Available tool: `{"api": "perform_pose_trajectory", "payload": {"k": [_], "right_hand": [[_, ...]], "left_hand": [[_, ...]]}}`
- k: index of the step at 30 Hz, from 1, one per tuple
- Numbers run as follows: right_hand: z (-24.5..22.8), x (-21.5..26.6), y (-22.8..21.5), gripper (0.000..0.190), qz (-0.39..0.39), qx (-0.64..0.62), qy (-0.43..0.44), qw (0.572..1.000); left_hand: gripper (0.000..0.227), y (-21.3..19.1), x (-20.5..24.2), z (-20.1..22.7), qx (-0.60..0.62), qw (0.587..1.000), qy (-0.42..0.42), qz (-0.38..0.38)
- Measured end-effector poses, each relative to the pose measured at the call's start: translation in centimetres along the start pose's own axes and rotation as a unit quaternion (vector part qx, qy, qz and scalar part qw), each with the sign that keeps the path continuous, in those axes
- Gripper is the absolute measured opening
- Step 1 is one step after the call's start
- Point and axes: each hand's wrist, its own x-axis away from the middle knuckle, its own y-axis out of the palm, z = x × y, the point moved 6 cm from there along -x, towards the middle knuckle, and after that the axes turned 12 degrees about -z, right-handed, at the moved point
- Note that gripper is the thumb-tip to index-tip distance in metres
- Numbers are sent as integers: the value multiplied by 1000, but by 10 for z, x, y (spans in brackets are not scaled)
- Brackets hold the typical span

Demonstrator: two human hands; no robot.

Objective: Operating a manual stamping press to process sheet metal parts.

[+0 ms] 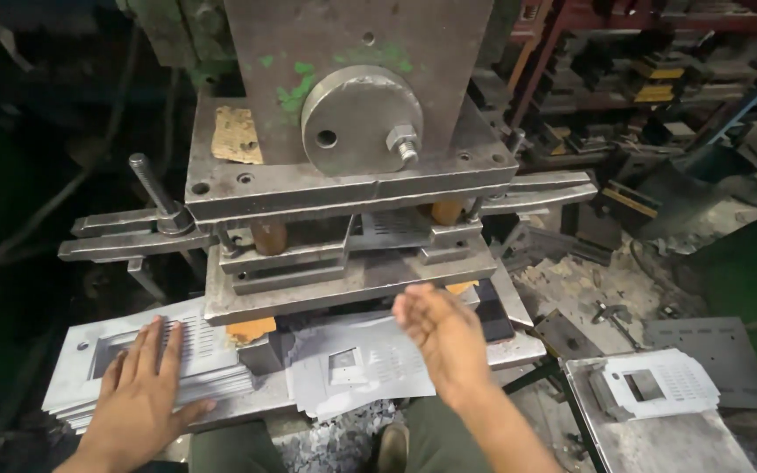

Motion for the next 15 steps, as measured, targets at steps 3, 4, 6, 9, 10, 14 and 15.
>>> {"api": "perform_pose_trajectory", "payload": {"k": [3, 4, 6, 9, 10, 14, 15], "right_hand": [[15, -6, 19, 28, -53, 36, 31, 997], [11, -12, 30, 28, -54, 35, 34, 997], [2, -29, 55, 25, -83, 78, 70, 991], [13, -93, 48, 22, -93, 92, 71, 989], [11, -99, 48, 22, -91, 91, 70, 989], [-2, -103, 53, 26, -67, 150, 92, 982], [-3, -97, 54, 26, -66, 136, 125, 981]], "left_hand": [[119, 3, 2, 0, -1, 999, -27, -37], [119, 5, 4, -1, -1, 999, -29, -39], [119, 2, 3, -3, 1, 999, -28, -27], [121, -3, 1, 2, 2, 997, -39, -63], [121, -2, 0, 3, 2, 997, -37, -62], [122, 1, 1, 0, 6, 996, -56, -63], [122, 0, 2, 0, 12, 997, -54, -47]]}}
